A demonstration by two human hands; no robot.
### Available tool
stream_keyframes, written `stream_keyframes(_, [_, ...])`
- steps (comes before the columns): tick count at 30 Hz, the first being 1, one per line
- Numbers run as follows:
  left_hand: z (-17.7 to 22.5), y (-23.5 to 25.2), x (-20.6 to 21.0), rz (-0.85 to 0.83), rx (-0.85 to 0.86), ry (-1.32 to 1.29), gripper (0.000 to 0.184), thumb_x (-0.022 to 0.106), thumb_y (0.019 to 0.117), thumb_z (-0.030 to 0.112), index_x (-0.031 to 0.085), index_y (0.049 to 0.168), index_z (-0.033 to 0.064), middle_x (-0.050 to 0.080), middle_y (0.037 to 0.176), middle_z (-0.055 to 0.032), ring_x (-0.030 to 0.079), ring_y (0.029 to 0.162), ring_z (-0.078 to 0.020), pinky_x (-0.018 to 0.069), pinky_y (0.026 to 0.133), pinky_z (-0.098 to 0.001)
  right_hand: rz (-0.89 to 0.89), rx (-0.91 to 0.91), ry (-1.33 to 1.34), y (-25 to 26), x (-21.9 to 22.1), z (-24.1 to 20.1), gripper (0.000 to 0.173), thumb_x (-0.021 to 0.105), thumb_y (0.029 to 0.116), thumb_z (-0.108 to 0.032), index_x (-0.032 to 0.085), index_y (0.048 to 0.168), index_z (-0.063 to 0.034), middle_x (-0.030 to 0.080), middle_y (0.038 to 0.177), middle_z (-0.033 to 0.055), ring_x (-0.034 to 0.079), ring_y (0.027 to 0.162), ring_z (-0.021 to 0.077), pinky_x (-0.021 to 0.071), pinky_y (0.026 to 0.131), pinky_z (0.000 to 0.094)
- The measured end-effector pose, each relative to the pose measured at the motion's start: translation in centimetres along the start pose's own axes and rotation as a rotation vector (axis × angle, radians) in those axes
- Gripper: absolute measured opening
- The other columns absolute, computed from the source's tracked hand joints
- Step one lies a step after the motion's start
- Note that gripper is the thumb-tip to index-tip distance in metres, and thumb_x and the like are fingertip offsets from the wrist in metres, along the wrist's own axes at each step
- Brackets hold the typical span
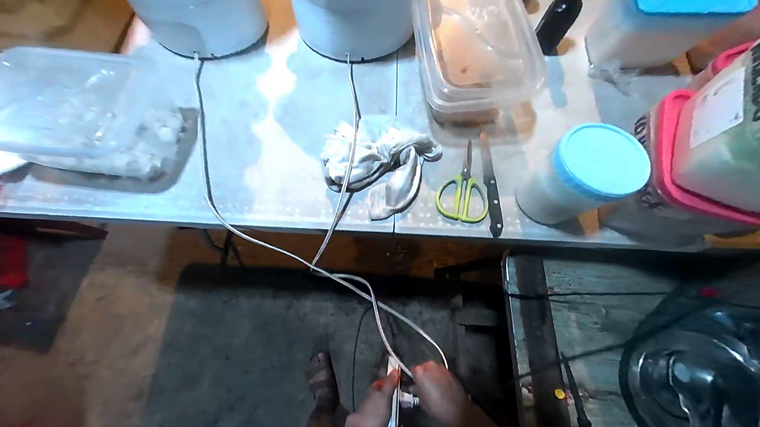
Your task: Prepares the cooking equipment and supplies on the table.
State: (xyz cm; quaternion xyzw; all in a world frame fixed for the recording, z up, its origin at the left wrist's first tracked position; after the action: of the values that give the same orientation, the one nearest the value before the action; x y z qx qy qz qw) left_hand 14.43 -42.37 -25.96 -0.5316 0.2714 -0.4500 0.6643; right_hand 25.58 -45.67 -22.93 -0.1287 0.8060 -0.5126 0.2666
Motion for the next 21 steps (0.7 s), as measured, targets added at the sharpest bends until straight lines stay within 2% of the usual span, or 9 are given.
stream_keyframes(1, [-0.5,-0.1,0.1,-0.019,-0.012,0.010,0.061,0.023,0.1107,0.050,0.055,0.130,0.0033,0.063,0.093,-0.0109,0.062,0.078,-0.0220,0.0536,0.075,-0.0429,0.002,-0.026,0.004,0.4,0.1,0.5,0.032,0.057,0.1042,-0.017,0.063,0.123,0.0090,0.064,0.125,0.0309,0.060,0.123,0.0458,0.0455,0.104,0.0589])
stream_keyframes(4, [-1.4,-0.4,0.5,-0.038,-0.055,-0.049,0.064,0.021,0.1096,0.054,0.056,0.129,0.0045,0.064,0.090,-0.0103,0.063,0.075,-0.0217,0.0542,0.072,-0.0424,-0.011,-0.070,-0.039,1.1,-0.1,1.1,0.030,0.057,0.1042,-0.017,0.066,0.120,0.0069,0.065,0.123,0.0290,0.061,0.122,0.0442,0.0456,0.104,0.0580])
stream_keyframes(6, [-1.5,-0.3,0.5,-0.044,-0.090,-0.152,0.061,0.020,0.1092,0.055,0.055,0.120,0.0065,0.060,0.076,-0.0068,0.060,0.061,-0.0190,0.0545,0.060,-0.0367,-0.028,-0.088,-0.090,-0.1,0.2,-0.2,0.032,0.053,0.1062,-0.017,0.064,0.120,0.0087,0.065,0.123,0.0304,0.060,0.122,0.0452,0.0451,0.105,0.0576])
stream_keyframes(8, [-1.6,-0.5,0.7,-0.089,-0.113,-0.185,0.061,0.019,0.1089,0.056,0.054,0.115,0.0074,0.059,0.072,-0.0057,0.059,0.058,-0.0179,0.0542,0.057,-0.0339,-0.013,-0.079,-0.088,-0.6,0.0,0.1,0.034,0.053,0.1065,-0.020,0.065,0.121,0.0080,0.065,0.123,0.0300,0.060,0.122,0.0444,0.0447,0.106,0.0564])
stream_keyframes(9, [-1.5,-0.6,0.8,-0.091,-0.106,-0.161,0.061,0.019,0.1090,0.056,0.055,0.117,0.0072,0.060,0.075,-0.0063,0.060,0.060,-0.0182,0.0544,0.059,-0.0345,0.013,-0.071,-0.070,-0.3,-0.5,0.7,0.033,0.055,0.1058,-0.020,0.066,0.121,0.0070,0.066,0.122,0.0297,0.061,0.121,0.0443,0.0450,0.105,0.0566])
stream_keyframes(11, [-1.0,-0.8,0.6,-0.072,-0.057,-0.136,0.060,0.023,0.1098,0.053,0.055,0.128,0.0059,0.063,0.086,-0.0095,0.062,0.070,-0.0204,0.0546,0.067,-0.0384,0.049,-0.067,-0.058,0.3,-1.1,1.5,0.031,0.056,0.1045,-0.018,0.067,0.121,0.0047,0.067,0.121,0.0289,0.062,0.119,0.0447,0.0460,0.104,0.0586])
stream_keyframes(14, [-1.3,-0.5,0.4,-0.081,-0.067,-0.213,0.059,0.019,0.1098,0.054,0.052,0.122,0.0070,0.059,0.075,-0.0061,0.061,0.060,-0.0184,0.0551,0.058,-0.0347,0.003,-0.120,-0.140,-1.0,-0.5,-0.4,0.032,0.052,0.1065,-0.017,0.065,0.120,0.0085,0.064,0.123,0.0309,0.060,0.121,0.0466,0.0450,0.104,0.0592])
stream_keyframes(18, [-1.6,-1.2,1.0,-0.127,-0.104,-0.234,0.062,0.018,0.1089,0.056,0.053,0.118,0.0057,0.061,0.074,-0.0071,0.063,0.060,-0.0197,0.0562,0.060,-0.0353,0.065,-0.057,-0.130,-0.8,-1.8,0.7,0.030,0.054,0.1052,-0.016,0.066,0.120,0.0071,0.065,0.123,0.0299,0.061,0.121,0.0457,0.0453,0.104,0.0584])
stream_keyframes(21, [-1.8,-0.6,0.4,-0.064,-0.080,-0.239,0.061,0.018,0.1094,0.054,0.051,0.124,0.0060,0.059,0.073,-0.0069,0.061,0.059,-0.0202,0.0551,0.059,-0.0360,0.026,-0.072,-0.150,-1.2,-1.0,-0.6,0.031,0.052,0.1061,-0.015,0.065,0.122,0.0078,0.064,0.125,0.0305,0.060,0.122,0.0463,0.0447,0.104,0.0591])
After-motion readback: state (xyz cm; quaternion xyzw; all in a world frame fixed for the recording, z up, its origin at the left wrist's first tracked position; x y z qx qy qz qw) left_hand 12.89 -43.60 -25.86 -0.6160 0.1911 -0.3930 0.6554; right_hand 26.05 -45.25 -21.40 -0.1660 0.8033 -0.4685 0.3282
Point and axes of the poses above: each hand's wrist, its own y-axis towards the middle knuckle, its own x-axis out of the palm, z = x × y, the point moved 10 cm from there along y, towards the middle knuckle
